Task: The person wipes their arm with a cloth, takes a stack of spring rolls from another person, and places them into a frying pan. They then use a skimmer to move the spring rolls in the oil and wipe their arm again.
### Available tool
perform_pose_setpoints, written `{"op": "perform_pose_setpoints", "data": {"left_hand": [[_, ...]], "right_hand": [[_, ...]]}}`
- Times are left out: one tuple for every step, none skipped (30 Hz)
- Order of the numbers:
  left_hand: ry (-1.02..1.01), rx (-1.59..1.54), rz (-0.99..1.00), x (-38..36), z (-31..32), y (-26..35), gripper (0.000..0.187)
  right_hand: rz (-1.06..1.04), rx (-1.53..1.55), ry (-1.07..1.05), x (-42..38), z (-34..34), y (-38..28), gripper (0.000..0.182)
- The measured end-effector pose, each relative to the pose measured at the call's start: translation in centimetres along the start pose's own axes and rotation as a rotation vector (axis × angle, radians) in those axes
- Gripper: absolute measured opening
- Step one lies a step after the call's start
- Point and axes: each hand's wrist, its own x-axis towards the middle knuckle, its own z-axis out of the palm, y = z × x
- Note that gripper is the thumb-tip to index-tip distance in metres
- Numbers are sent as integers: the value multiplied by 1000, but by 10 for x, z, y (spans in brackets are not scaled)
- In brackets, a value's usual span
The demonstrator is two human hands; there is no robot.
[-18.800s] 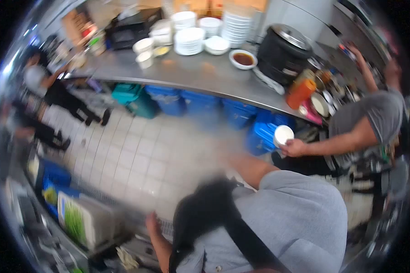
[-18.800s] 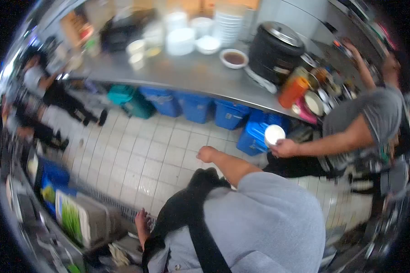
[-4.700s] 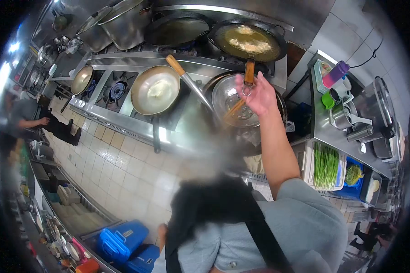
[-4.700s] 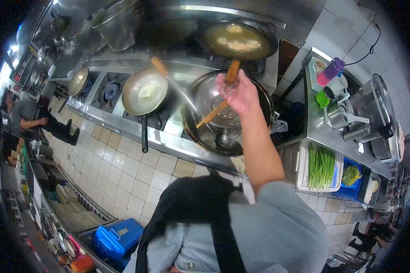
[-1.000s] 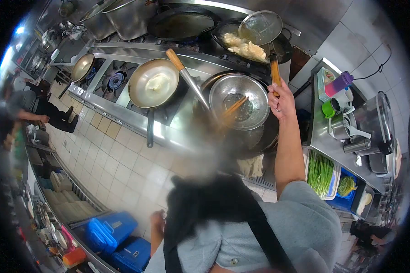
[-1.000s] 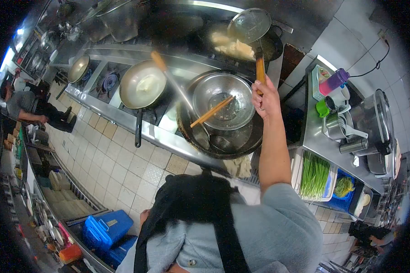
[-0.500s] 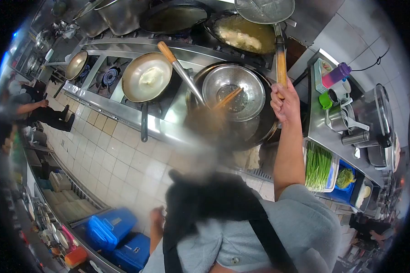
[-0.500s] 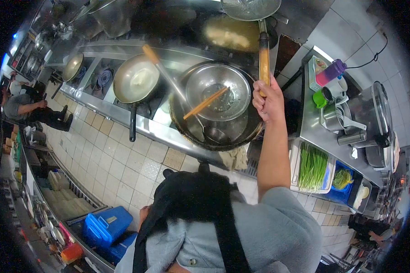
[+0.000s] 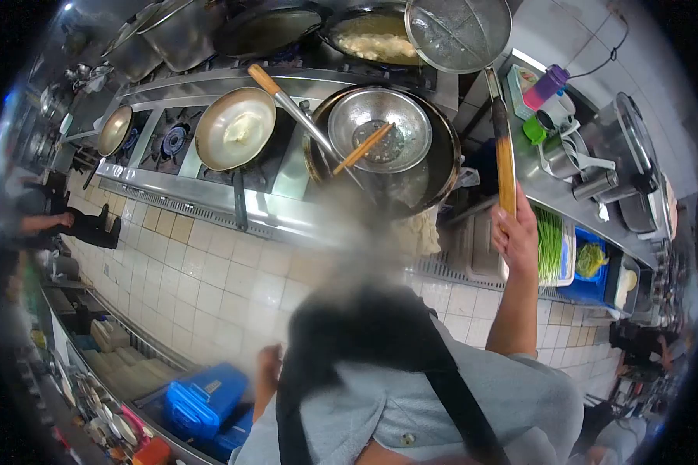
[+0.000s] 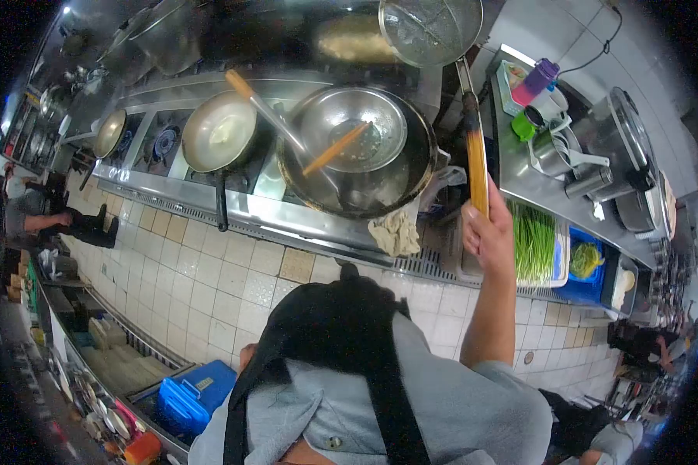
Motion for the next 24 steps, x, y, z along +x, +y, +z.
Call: {"op": "perform_pose_setpoints", "data": {"left_hand": [[-63, -224, -205, -1, -6, 12, 23], [-54, -146, -84, 11, -9, -5, 27], [-86, -200, -349, 18, -22, 9, 24], [-36, -142, -25, 66, 1, -93, 25], [28, -151, -83, 70, 0, -96, 28], [44, -252, 23, 69, -3, -101, 22], [63, -354, 134, 72, -5, -104, 20], [57, -360, 134, 65, -9, -89, 20], [22, -393, -48, 43, -20, -58, 20], [-13, -423, -230, 21, -25, -32, 20], [-18, -424, -231, 10, -21, -32, 20], [-33, -405, -279, -1, -17, -34, 23], [-48, -385, -325, -9, -15, -41, 26], [-105, -375, -374, -7, -9, -62, 28], [-107, -379, -374, -8, 1, -98, 28], [-36, -72, 146, -12, 9, -133, 29], [44, 242, 661, -15, 13, -150, 31], [49, 239, 658, -25, 10, -141, 31], [-101, 93, 260, -43, 2, -117, 30], [-245, -57, -139, -62, -9, -91, 29], [-237, -64, -137, -70, -12, -86, 29], [-214, -141, -190, -76, -14, -83, 29], [-192, -219, -242, -79, -13, -84, 30], [-185, -229, -239, -79, -9, -87, 30]], "right_hand": [[-1, -4, 9, -17, -4, 0, 67], [-18, -80, -4, -32, -8, 0, 68], [-32, -157, -21, -47, -9, 0, 69], [-17, -148, 29, -61, -6, 1, 67], [-7, -158, 30, -74, -7, 2, 67], [16, -239, 20, -85, -11, 5, 66], [32, -320, 11, -94, -19, 10, 65], [3, -464, 10, -102, -34, 22, 63], [3, -471, 12, -109, -30, 21, 63], [2, -535, 16, -117, -22, 21, 63], [2, -596, 19, -124, -17, 21, 63], [-11, -627, 18, -129, -18, 25, 63], [-10, -628, 19, -133, -15, 26, 63], [-36, -648, 29, -136, -11, 27, 63], [-63, -671, 37, -137, -7, 27, 64], [-65, -675, 33, -137, -5, 28, 64], [-80, -604, 55, -135, -2, 30, 64], [-94, -531, 75, -134, 1, 31, 65], [-98, -530, 67, -130, 4, 30, 65], [-38, -533, 74, -126, 7, 29, 65], [20, -536, 81, -121, 10, 28, 65], [11, -534, 74, -114, 6, 32, 65], [-62, -623, 48, -104, -2, 40, 66], [-136, -714, 22, -95, -5, 44, 66]]}}
